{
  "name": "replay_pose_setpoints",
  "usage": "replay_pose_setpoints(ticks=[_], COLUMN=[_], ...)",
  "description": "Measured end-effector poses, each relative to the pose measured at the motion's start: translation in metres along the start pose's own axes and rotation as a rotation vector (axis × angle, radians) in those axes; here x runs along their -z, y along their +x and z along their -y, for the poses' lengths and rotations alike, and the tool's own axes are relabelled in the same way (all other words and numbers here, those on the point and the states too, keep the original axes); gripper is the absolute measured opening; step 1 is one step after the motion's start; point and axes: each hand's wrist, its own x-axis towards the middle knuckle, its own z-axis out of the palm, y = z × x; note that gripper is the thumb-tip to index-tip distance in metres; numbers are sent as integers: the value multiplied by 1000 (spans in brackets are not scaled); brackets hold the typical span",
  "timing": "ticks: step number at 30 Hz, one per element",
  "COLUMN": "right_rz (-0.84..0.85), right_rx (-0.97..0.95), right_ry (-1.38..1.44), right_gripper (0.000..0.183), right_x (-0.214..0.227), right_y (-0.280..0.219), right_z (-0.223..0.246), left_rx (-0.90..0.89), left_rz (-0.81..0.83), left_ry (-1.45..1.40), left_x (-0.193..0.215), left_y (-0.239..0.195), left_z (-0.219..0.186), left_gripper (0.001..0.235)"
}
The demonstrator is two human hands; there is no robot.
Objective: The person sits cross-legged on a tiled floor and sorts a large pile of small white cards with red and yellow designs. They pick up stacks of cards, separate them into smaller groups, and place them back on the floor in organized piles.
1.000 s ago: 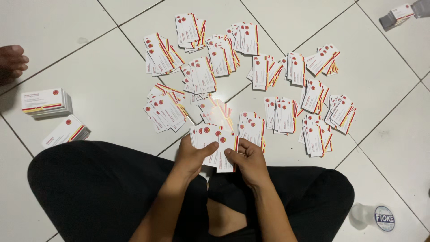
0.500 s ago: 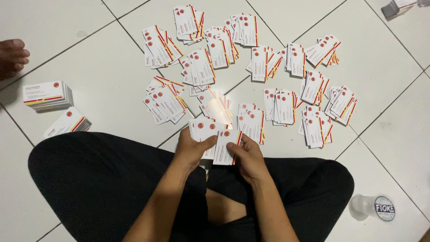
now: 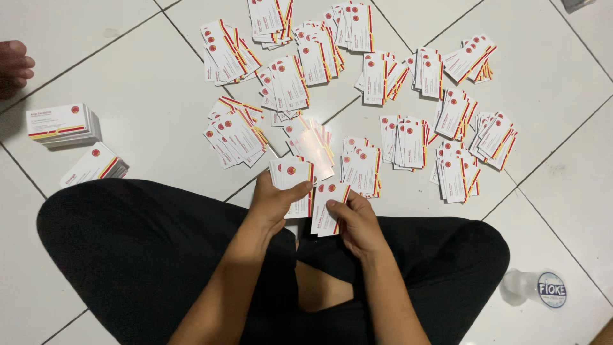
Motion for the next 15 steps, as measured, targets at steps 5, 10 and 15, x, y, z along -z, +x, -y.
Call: replay_pose_setpoints(ticks=[5, 10, 15], right_rz=[80, 58, -14], right_rx=[-24, 19, 94], right_ry=[-60, -92, -213], right_gripper=[38, 33, 20], right_x=[-11, -10, -6], right_y=[-5, -3, 1], right_z=[-8, -4, 6], left_rx=[-28, 54, 164], left_rz=[43, 42, -71], left_ry=[13, -15, -148], left_x=[5, 2, 3], left_y=[7, 3, -1], left_z=[11, 1, -18], left_gripper=[48, 49, 59])
